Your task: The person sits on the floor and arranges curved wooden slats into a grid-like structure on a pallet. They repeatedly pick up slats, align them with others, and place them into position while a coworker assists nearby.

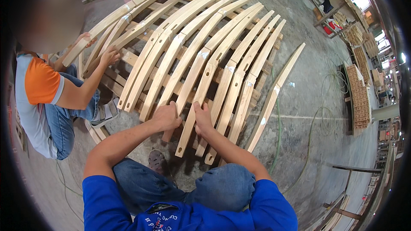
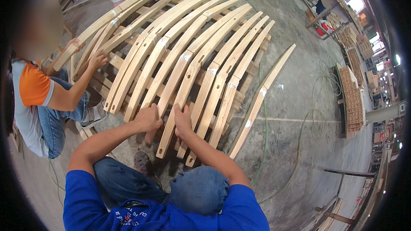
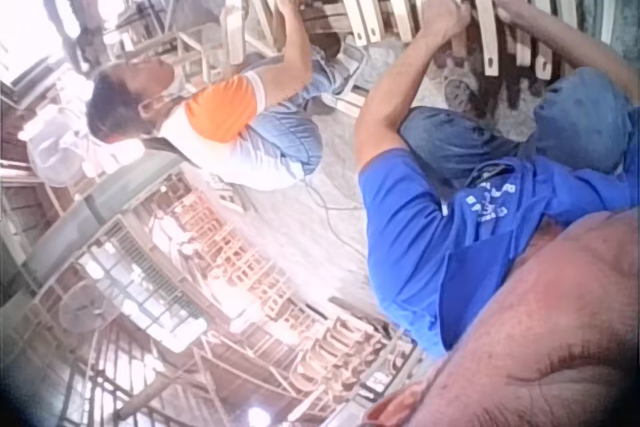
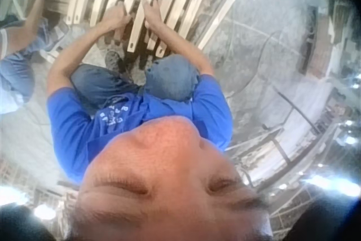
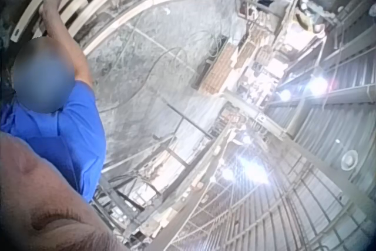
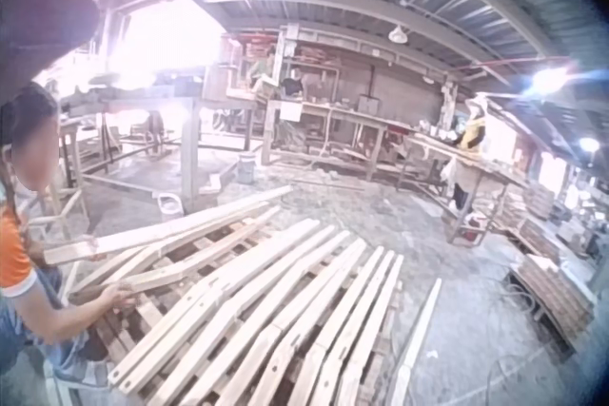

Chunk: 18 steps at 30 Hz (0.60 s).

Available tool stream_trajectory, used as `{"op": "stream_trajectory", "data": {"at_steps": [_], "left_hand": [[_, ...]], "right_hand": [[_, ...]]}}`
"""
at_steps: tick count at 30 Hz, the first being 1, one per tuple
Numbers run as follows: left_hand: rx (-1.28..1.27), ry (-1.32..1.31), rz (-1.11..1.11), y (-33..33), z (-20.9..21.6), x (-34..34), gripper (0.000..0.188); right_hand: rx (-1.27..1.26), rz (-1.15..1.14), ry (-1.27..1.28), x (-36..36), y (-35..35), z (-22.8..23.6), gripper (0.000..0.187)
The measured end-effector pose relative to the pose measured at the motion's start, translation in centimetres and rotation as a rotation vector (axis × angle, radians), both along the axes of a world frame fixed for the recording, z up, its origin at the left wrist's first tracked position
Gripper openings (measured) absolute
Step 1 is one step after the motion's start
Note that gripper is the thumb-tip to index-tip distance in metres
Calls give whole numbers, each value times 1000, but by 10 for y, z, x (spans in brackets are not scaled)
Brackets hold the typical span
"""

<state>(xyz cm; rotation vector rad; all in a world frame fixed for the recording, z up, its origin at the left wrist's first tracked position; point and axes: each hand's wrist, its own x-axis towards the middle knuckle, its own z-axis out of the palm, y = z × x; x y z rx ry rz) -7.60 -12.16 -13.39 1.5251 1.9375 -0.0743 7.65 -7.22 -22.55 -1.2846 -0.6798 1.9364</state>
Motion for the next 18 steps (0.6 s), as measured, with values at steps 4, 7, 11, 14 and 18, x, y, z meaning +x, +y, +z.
{"op": "stream_trajectory", "data": {"at_steps": [4,7,11,14,18], "left_hand": [[11,2,-7,0,-2,0,53],[45,23,22,-5,-9,-8,53],[58,8,11,-9,-13,-12,53],[59,7,19,-17,-14,-13,54],[6,-32,30,-18,-4,-7,54]], "right_hand": [[61,19,16,8,7,-5,37],[72,-16,-77,-1,2,4,44],[127,209,-296,6,2,14,58],[547,377,-687,19,-9,26,69],[691,488,-562,54,-5,53,79]]}}
